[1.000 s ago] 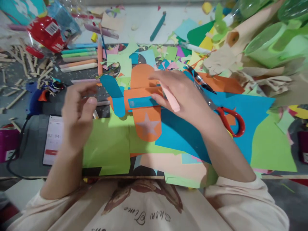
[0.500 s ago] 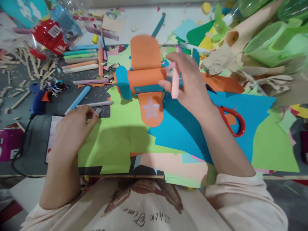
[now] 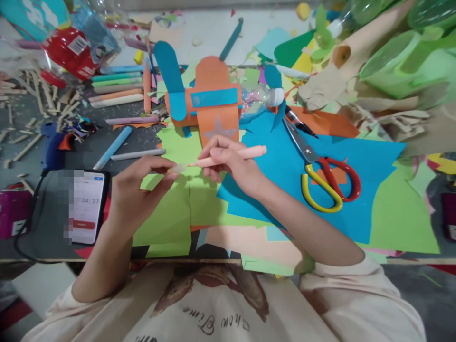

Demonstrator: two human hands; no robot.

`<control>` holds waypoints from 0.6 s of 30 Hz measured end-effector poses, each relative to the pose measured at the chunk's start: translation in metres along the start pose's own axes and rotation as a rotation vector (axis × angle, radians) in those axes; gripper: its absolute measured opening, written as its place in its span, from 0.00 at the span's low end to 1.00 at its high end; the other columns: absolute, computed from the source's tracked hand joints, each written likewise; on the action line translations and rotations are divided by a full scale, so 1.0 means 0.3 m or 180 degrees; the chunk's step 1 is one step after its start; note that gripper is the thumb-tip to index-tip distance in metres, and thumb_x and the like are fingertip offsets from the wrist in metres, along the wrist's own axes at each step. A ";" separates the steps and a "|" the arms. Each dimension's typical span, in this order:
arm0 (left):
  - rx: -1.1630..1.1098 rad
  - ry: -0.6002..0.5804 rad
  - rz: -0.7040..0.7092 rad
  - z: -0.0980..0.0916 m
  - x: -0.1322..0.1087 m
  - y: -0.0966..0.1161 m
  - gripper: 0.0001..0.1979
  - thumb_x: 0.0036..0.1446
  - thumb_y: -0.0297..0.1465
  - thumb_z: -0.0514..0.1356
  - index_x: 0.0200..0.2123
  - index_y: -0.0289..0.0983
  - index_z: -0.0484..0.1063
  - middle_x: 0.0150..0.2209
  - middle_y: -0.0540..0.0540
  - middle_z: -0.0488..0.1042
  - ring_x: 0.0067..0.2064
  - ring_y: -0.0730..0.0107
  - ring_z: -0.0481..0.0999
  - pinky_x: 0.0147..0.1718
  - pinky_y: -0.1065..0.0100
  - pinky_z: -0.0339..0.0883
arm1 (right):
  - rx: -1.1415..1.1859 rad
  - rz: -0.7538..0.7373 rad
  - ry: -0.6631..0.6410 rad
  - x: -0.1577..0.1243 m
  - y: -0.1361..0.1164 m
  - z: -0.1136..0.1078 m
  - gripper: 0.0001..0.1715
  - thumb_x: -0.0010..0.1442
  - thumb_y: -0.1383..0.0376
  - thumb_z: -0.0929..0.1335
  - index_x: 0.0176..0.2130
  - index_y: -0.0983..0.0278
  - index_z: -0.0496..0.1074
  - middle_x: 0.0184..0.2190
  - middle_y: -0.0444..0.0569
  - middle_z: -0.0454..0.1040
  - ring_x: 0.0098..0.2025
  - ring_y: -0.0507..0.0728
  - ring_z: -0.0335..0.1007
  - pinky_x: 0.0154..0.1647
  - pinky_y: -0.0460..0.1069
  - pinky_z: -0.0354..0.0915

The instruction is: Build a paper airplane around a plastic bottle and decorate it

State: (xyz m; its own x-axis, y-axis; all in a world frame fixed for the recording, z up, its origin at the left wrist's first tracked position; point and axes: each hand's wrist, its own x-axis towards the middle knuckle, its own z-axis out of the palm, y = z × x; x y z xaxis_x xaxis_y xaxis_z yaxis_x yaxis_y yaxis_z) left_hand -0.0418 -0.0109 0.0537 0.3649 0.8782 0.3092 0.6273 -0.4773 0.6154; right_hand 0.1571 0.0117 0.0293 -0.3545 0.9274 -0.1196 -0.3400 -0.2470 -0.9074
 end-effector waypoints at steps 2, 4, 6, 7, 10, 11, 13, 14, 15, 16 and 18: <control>0.0022 -0.0057 0.0190 0.005 0.000 0.007 0.01 0.61 0.27 0.58 0.37 0.39 0.70 0.31 0.51 0.75 0.32 0.74 0.75 0.32 0.73 0.69 | 0.0078 0.0127 -0.0079 -0.008 0.013 0.013 0.11 0.55 0.59 0.67 0.28 0.64 0.68 0.19 0.42 0.71 0.20 0.48 0.64 0.18 0.43 0.61; 0.0023 -0.0117 0.0322 0.009 -0.001 0.012 0.04 0.61 0.25 0.58 0.38 0.39 0.70 0.31 0.51 0.75 0.33 0.73 0.75 0.33 0.73 0.68 | 0.0168 0.0213 -0.0165 -0.014 0.028 0.026 0.11 0.55 0.58 0.67 0.29 0.64 0.69 0.19 0.41 0.70 0.20 0.48 0.64 0.18 0.43 0.61; -0.0004 -0.0107 0.0283 0.010 -0.002 0.014 0.05 0.61 0.24 0.57 0.39 0.39 0.70 0.32 0.51 0.75 0.33 0.73 0.75 0.33 0.72 0.69 | 0.0256 0.0189 -0.0143 -0.015 0.038 0.032 0.12 0.55 0.57 0.67 0.30 0.64 0.70 0.19 0.41 0.70 0.21 0.48 0.65 0.19 0.43 0.62; -0.0019 -0.0057 0.0201 0.009 -0.002 0.013 0.05 0.61 0.25 0.57 0.39 0.39 0.70 0.32 0.51 0.75 0.33 0.73 0.75 0.33 0.72 0.69 | 0.0289 0.0139 -0.0089 -0.015 0.039 0.033 0.12 0.55 0.58 0.67 0.29 0.64 0.70 0.18 0.41 0.70 0.20 0.48 0.65 0.18 0.43 0.62; -0.0050 0.0094 -0.0047 0.004 -0.002 0.007 0.03 0.62 0.29 0.58 0.38 0.39 0.71 0.33 0.50 0.76 0.33 0.73 0.76 0.34 0.72 0.70 | 0.0276 -0.0040 0.0119 -0.008 0.029 0.026 0.13 0.54 0.56 0.67 0.27 0.63 0.69 0.15 0.40 0.68 0.17 0.48 0.62 0.17 0.44 0.61; -0.0041 0.0109 -0.0084 0.003 -0.002 0.005 0.03 0.62 0.30 0.58 0.38 0.39 0.71 0.33 0.50 0.76 0.33 0.72 0.76 0.34 0.71 0.70 | 0.0241 -0.0061 0.0167 -0.006 0.025 0.024 0.14 0.54 0.54 0.67 0.27 0.63 0.68 0.15 0.39 0.67 0.16 0.48 0.61 0.17 0.44 0.61; -0.0037 0.0068 -0.0080 0.004 0.000 0.002 0.03 0.62 0.30 0.58 0.38 0.39 0.72 0.32 0.50 0.76 0.33 0.72 0.75 0.33 0.71 0.70 | 0.0160 -0.0030 0.0207 -0.002 0.019 0.022 0.17 0.53 0.51 0.67 0.27 0.62 0.67 0.14 0.39 0.67 0.16 0.49 0.61 0.17 0.45 0.62; -0.0052 0.0034 -0.0053 0.005 0.002 0.002 0.03 0.62 0.30 0.58 0.38 0.39 0.72 0.32 0.50 0.76 0.33 0.72 0.75 0.33 0.71 0.69 | 0.0137 -0.0001 0.0206 -0.001 0.019 0.023 0.18 0.53 0.50 0.67 0.27 0.62 0.67 0.14 0.40 0.67 0.16 0.49 0.61 0.17 0.45 0.62; -0.0081 -0.0002 -0.0020 0.007 0.003 0.003 0.03 0.62 0.29 0.58 0.37 0.39 0.72 0.32 0.51 0.76 0.33 0.72 0.75 0.33 0.71 0.69 | 0.0136 0.0027 0.0198 -0.001 0.020 0.024 0.18 0.53 0.50 0.67 0.27 0.62 0.67 0.14 0.40 0.67 0.16 0.49 0.61 0.17 0.45 0.62; -0.0112 -0.0038 0.0008 0.009 0.005 0.004 0.03 0.61 0.28 0.58 0.37 0.39 0.72 0.32 0.51 0.75 0.33 0.73 0.75 0.33 0.71 0.69 | 0.0158 0.0048 0.0186 -0.002 0.022 0.026 0.18 0.52 0.50 0.67 0.27 0.62 0.68 0.14 0.40 0.67 0.16 0.49 0.61 0.18 0.45 0.62; -0.0175 -0.0120 0.0073 0.014 0.005 0.009 0.04 0.61 0.26 0.58 0.38 0.39 0.71 0.32 0.51 0.75 0.33 0.73 0.74 0.33 0.72 0.68 | 0.0259 0.0100 0.0125 -0.006 0.028 0.033 0.18 0.51 0.50 0.68 0.27 0.62 0.68 0.15 0.40 0.67 0.17 0.49 0.62 0.18 0.44 0.62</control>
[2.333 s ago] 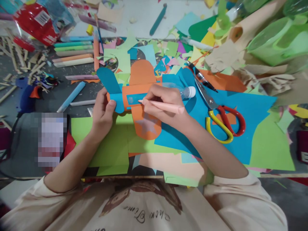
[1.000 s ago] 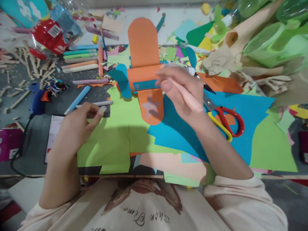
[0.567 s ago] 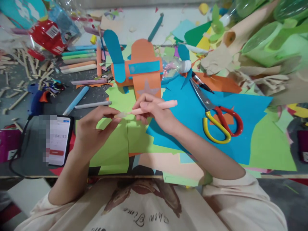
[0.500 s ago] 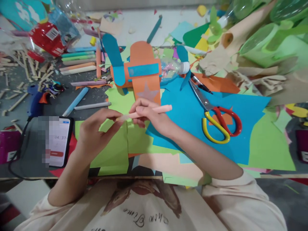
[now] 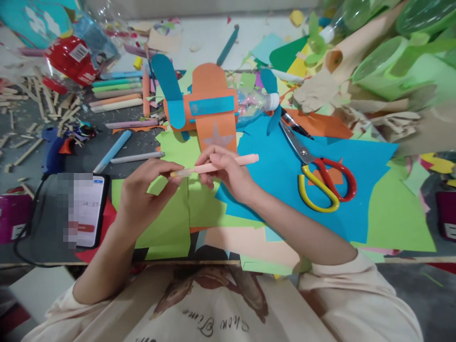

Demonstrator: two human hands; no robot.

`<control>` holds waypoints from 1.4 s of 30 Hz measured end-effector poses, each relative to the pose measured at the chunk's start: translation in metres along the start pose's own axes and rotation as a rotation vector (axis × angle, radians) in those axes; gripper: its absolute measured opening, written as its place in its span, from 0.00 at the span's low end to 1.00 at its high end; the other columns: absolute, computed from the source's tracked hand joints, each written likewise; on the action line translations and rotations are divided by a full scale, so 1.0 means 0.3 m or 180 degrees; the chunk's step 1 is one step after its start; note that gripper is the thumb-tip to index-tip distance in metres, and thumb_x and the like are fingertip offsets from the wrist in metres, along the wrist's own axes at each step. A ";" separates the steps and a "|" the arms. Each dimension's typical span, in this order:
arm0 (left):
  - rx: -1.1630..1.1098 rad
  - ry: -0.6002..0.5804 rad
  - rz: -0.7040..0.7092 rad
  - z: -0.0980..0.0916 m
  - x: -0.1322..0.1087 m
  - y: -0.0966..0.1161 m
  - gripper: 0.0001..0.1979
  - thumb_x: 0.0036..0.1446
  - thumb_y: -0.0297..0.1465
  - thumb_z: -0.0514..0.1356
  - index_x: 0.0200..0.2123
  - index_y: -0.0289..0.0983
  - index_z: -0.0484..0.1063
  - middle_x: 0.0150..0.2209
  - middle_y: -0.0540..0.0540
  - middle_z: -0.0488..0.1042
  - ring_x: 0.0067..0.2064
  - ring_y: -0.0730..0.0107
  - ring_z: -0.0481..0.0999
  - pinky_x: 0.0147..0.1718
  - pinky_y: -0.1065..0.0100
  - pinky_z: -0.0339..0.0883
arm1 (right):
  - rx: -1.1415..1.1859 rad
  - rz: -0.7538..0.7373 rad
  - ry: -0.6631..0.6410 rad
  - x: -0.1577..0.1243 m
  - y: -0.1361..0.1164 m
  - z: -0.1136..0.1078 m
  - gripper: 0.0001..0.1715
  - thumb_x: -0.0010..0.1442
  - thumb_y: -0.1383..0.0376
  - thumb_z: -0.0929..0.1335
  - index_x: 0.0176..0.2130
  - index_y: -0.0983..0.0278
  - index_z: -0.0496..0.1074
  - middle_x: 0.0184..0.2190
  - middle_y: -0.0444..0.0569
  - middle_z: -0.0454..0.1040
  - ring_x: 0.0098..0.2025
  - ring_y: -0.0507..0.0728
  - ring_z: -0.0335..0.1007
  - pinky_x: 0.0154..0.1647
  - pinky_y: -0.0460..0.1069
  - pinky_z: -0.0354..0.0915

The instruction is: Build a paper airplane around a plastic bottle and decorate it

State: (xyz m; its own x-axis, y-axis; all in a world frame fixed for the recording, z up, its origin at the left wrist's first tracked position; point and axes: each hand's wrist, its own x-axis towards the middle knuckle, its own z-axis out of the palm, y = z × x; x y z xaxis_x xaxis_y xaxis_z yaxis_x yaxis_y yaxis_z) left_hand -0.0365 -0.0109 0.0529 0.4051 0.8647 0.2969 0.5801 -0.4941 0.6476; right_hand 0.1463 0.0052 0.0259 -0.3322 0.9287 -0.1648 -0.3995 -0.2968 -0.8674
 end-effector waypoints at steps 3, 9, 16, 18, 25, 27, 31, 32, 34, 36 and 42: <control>-0.0239 -0.0172 0.0110 0.010 -0.012 0.018 0.07 0.61 0.24 0.56 0.41 0.39 0.70 0.31 0.50 0.73 0.33 0.74 0.73 0.32 0.73 0.67 | 0.0282 0.0227 -0.0137 -0.022 0.018 0.017 0.18 0.50 0.50 0.68 0.32 0.63 0.69 0.17 0.40 0.70 0.19 0.50 0.65 0.17 0.44 0.61; -0.1250 -0.0967 -0.0308 0.062 -0.100 0.070 0.11 0.66 0.25 0.48 0.49 0.40 0.62 0.29 0.51 0.75 0.29 0.73 0.77 0.29 0.73 0.70 | 0.0599 0.1235 -0.0065 -0.114 0.097 0.048 0.24 0.50 0.50 0.66 0.42 0.60 0.68 0.15 0.40 0.70 0.18 0.54 0.66 0.18 0.47 0.61; -0.0967 -0.1158 -0.0175 0.062 -0.096 0.070 0.10 0.66 0.27 0.47 0.47 0.38 0.64 0.29 0.48 0.77 0.28 0.71 0.77 0.27 0.70 0.70 | 0.0663 0.1148 -0.0385 -0.140 0.162 0.025 0.41 0.48 0.41 0.67 0.55 0.58 0.63 0.20 0.41 0.73 0.20 0.55 0.68 0.21 0.49 0.64; -0.0991 -0.1179 -0.0060 0.021 -0.056 0.040 0.10 0.66 0.27 0.49 0.46 0.42 0.66 0.28 0.52 0.77 0.28 0.72 0.78 0.28 0.71 0.70 | 0.0678 0.0911 -0.0546 -0.133 0.169 0.021 0.45 0.46 0.37 0.68 0.55 0.58 0.61 0.22 0.41 0.73 0.20 0.53 0.68 0.21 0.48 0.63; 0.0409 -0.0467 -0.0627 -0.203 0.042 -0.190 0.13 0.62 0.41 0.53 0.44 0.44 0.74 0.42 0.50 0.78 0.42 0.59 0.78 0.34 0.61 0.69 | 0.0825 0.0804 -0.0611 -0.117 0.172 0.008 0.37 0.52 0.40 0.68 0.51 0.59 0.60 0.26 0.40 0.74 0.18 0.50 0.67 0.18 0.45 0.62; 0.1050 -0.0169 -0.0708 -0.251 0.035 -0.262 0.17 0.60 0.42 0.54 0.49 0.44 0.71 0.47 0.48 0.75 0.49 0.51 0.73 0.45 0.54 0.66 | 0.0816 0.0847 -0.0571 -0.115 0.167 0.007 0.36 0.52 0.40 0.68 0.49 0.60 0.61 0.25 0.40 0.73 0.18 0.50 0.67 0.18 0.46 0.62; 0.1571 -0.0108 -0.0995 -0.294 -0.010 -0.372 0.17 0.57 0.47 0.56 0.43 0.43 0.71 0.40 0.46 0.74 0.45 0.50 0.71 0.49 0.52 0.61 | 0.0722 0.0892 -0.0610 -0.116 0.163 0.009 0.36 0.51 0.40 0.69 0.48 0.61 0.63 0.24 0.40 0.73 0.18 0.49 0.66 0.19 0.46 0.62; 0.1705 -0.0207 -0.1165 -0.295 -0.018 -0.384 0.16 0.56 0.47 0.57 0.39 0.42 0.71 0.36 0.45 0.73 0.42 0.51 0.70 0.47 0.53 0.62 | 0.0709 0.0897 -0.0634 -0.117 0.163 0.008 0.35 0.51 0.41 0.69 0.47 0.61 0.63 0.24 0.40 0.73 0.19 0.49 0.66 0.20 0.46 0.62; 0.2059 -0.0519 -0.1560 -0.293 -0.020 -0.382 0.13 0.55 0.45 0.58 0.33 0.41 0.68 0.31 0.46 0.72 0.37 0.54 0.70 0.40 0.58 0.63 | 0.0700 0.0885 -0.0706 -0.118 0.167 0.004 0.34 0.53 0.42 0.69 0.48 0.62 0.63 0.25 0.40 0.73 0.20 0.49 0.67 0.21 0.46 0.63; 0.2441 -0.0924 -0.1946 -0.289 0.001 -0.352 0.10 0.56 0.40 0.56 0.33 0.40 0.68 0.32 0.45 0.73 0.35 0.57 0.71 0.34 0.63 0.62 | 0.0701 0.0848 -0.0785 -0.119 0.172 -0.002 0.33 0.55 0.43 0.68 0.49 0.62 0.64 0.26 0.40 0.73 0.21 0.48 0.68 0.22 0.45 0.64; 0.2787 -0.1673 -0.2392 -0.305 0.086 -0.254 0.18 0.62 0.35 0.45 0.48 0.33 0.67 0.46 0.38 0.75 0.46 0.53 0.74 0.37 0.65 0.60 | 0.0707 0.0801 -0.0861 -0.120 0.185 -0.010 0.30 0.57 0.44 0.67 0.49 0.62 0.64 0.27 0.41 0.73 0.22 0.48 0.69 0.23 0.44 0.65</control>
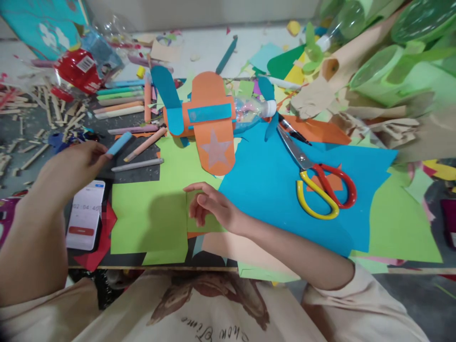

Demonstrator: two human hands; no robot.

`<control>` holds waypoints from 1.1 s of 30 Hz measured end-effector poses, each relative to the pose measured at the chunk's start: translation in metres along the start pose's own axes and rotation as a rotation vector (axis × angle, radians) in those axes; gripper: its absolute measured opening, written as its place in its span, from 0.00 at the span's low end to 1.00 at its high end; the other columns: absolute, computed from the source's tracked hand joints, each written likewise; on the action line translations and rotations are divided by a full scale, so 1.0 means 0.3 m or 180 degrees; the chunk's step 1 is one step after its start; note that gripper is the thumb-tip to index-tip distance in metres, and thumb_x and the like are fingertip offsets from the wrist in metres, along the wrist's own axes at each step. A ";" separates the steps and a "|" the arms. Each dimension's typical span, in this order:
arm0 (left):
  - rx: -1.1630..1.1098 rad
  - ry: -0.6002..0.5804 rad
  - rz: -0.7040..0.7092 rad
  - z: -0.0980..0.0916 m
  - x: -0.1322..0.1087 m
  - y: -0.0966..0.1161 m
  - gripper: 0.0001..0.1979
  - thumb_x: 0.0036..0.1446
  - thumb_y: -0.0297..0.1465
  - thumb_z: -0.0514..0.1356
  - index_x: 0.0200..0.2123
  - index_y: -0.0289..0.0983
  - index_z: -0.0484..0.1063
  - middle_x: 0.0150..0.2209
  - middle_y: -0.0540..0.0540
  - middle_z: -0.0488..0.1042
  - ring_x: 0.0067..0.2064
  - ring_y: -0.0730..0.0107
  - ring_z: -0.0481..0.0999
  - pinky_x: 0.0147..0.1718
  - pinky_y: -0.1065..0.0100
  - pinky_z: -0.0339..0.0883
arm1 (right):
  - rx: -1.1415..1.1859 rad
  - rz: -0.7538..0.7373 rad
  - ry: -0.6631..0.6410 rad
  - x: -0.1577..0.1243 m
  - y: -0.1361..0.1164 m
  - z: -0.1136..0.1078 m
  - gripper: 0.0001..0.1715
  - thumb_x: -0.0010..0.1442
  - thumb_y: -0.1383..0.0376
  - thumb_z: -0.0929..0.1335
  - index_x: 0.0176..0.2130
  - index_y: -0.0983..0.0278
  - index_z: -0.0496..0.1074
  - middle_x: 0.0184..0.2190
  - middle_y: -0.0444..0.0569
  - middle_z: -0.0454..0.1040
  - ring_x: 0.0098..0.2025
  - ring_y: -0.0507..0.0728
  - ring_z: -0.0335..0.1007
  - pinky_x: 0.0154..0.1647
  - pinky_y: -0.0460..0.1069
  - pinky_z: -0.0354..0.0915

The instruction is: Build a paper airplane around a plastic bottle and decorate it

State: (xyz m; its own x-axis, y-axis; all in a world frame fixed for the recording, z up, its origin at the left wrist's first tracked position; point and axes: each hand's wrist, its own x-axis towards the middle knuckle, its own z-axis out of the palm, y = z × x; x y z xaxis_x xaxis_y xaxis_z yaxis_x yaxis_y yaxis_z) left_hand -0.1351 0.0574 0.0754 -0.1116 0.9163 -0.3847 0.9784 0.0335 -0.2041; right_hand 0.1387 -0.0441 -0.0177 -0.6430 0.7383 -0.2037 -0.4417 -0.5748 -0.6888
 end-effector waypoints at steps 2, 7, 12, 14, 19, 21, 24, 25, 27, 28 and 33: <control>-0.0137 0.0229 -0.0228 -0.014 -0.008 0.001 0.19 0.63 0.35 0.45 0.52 0.33 0.64 0.46 0.39 0.75 0.44 0.55 0.75 0.36 0.67 0.60 | -0.0010 -0.0003 -0.0001 0.001 0.001 -0.001 0.31 0.57 0.44 0.67 0.49 0.62 0.65 0.27 0.41 0.73 0.22 0.48 0.69 0.23 0.44 0.65; -0.0743 0.0439 0.0527 -0.020 -0.045 0.035 0.16 0.61 0.34 0.50 0.48 0.34 0.66 0.44 0.45 0.75 0.42 0.66 0.75 0.39 0.72 0.63 | -0.0052 -0.0019 -0.0009 0.002 0.002 -0.004 0.30 0.57 0.44 0.67 0.48 0.62 0.65 0.27 0.41 0.73 0.22 0.48 0.69 0.23 0.44 0.65; -0.0561 0.0872 0.0675 -0.067 0.036 0.092 0.16 0.63 0.32 0.49 0.47 0.32 0.71 0.48 0.44 0.75 0.50 0.61 0.74 0.52 0.62 0.65 | -0.0111 -0.0056 -0.0045 0.000 0.005 -0.006 0.29 0.58 0.45 0.67 0.48 0.63 0.66 0.27 0.41 0.73 0.22 0.48 0.69 0.23 0.44 0.65; -0.0538 0.1060 0.0617 -0.099 0.124 0.104 0.18 0.64 0.30 0.48 0.51 0.29 0.70 0.53 0.44 0.73 0.58 0.55 0.69 0.58 0.54 0.60 | -0.0132 -0.0075 -0.0038 0.000 0.004 -0.005 0.28 0.59 0.45 0.67 0.48 0.63 0.66 0.27 0.41 0.73 0.22 0.48 0.69 0.23 0.44 0.65; -0.0433 0.0744 0.0607 -0.159 0.337 0.138 0.19 0.64 0.36 0.55 0.50 0.27 0.72 0.55 0.44 0.72 0.61 0.42 0.64 0.56 0.37 0.55 | -0.0130 -0.0017 0.0090 0.002 -0.010 0.012 0.29 0.56 0.45 0.69 0.46 0.63 0.66 0.26 0.40 0.73 0.21 0.47 0.69 0.22 0.44 0.64; -0.0416 0.0660 0.0567 -0.169 0.387 0.152 0.18 0.62 0.36 0.61 0.50 0.29 0.72 0.55 0.43 0.73 0.61 0.39 0.63 0.56 0.33 0.54 | -0.0108 0.0042 0.0148 0.004 -0.017 0.020 0.30 0.54 0.44 0.70 0.45 0.64 0.66 0.25 0.39 0.73 0.20 0.47 0.69 0.21 0.43 0.64; -0.0421 0.0662 0.0622 -0.178 0.437 0.157 0.25 0.57 0.36 0.67 0.54 0.30 0.68 0.56 0.42 0.72 0.61 0.41 0.64 0.57 0.32 0.53 | -0.0093 0.0109 0.0179 0.005 -0.026 0.027 0.31 0.52 0.44 0.71 0.44 0.64 0.66 0.24 0.39 0.73 0.20 0.46 0.68 0.21 0.42 0.64; -0.0405 0.0698 0.0642 -0.181 0.451 0.155 0.26 0.56 0.36 0.67 0.55 0.30 0.67 0.55 0.43 0.73 0.60 0.44 0.65 0.57 0.32 0.55 | -0.0090 0.0118 0.0177 0.006 -0.028 0.028 0.31 0.52 0.44 0.71 0.44 0.64 0.66 0.24 0.39 0.73 0.20 0.46 0.68 0.21 0.42 0.64; -0.0331 0.0841 0.0661 -0.185 0.477 0.148 0.25 0.57 0.36 0.66 0.55 0.31 0.67 0.52 0.45 0.76 0.57 0.48 0.69 0.56 0.34 0.60 | -0.0096 0.0136 0.0166 0.006 -0.030 0.028 0.31 0.52 0.45 0.71 0.44 0.64 0.67 0.24 0.39 0.73 0.20 0.46 0.68 0.22 0.42 0.64; -0.0270 0.0907 0.0674 -0.186 0.488 0.146 0.23 0.58 0.36 0.65 0.53 0.31 0.69 0.50 0.46 0.77 0.55 0.50 0.70 0.55 0.35 0.62 | -0.0101 0.0139 0.0163 0.007 -0.031 0.028 0.30 0.52 0.45 0.71 0.43 0.64 0.67 0.24 0.39 0.73 0.20 0.46 0.68 0.22 0.42 0.65; 0.0013 0.0811 0.0770 -0.192 0.503 0.160 0.15 0.52 0.35 0.68 0.40 0.31 0.76 0.52 0.46 0.76 0.55 0.49 0.70 0.56 0.36 0.61 | -0.0132 0.0151 0.0163 0.007 -0.034 0.028 0.29 0.53 0.45 0.71 0.41 0.65 0.69 0.25 0.39 0.72 0.20 0.45 0.68 0.22 0.42 0.64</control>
State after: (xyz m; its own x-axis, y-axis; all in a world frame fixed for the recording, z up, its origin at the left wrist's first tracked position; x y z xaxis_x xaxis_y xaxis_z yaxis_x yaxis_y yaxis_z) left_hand -0.0948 0.2202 0.0596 0.1710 0.9676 -0.1856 0.9704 -0.1980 -0.1383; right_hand 0.1366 -0.0395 -0.0052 -0.6292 0.7283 -0.2714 -0.3846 -0.5952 -0.7055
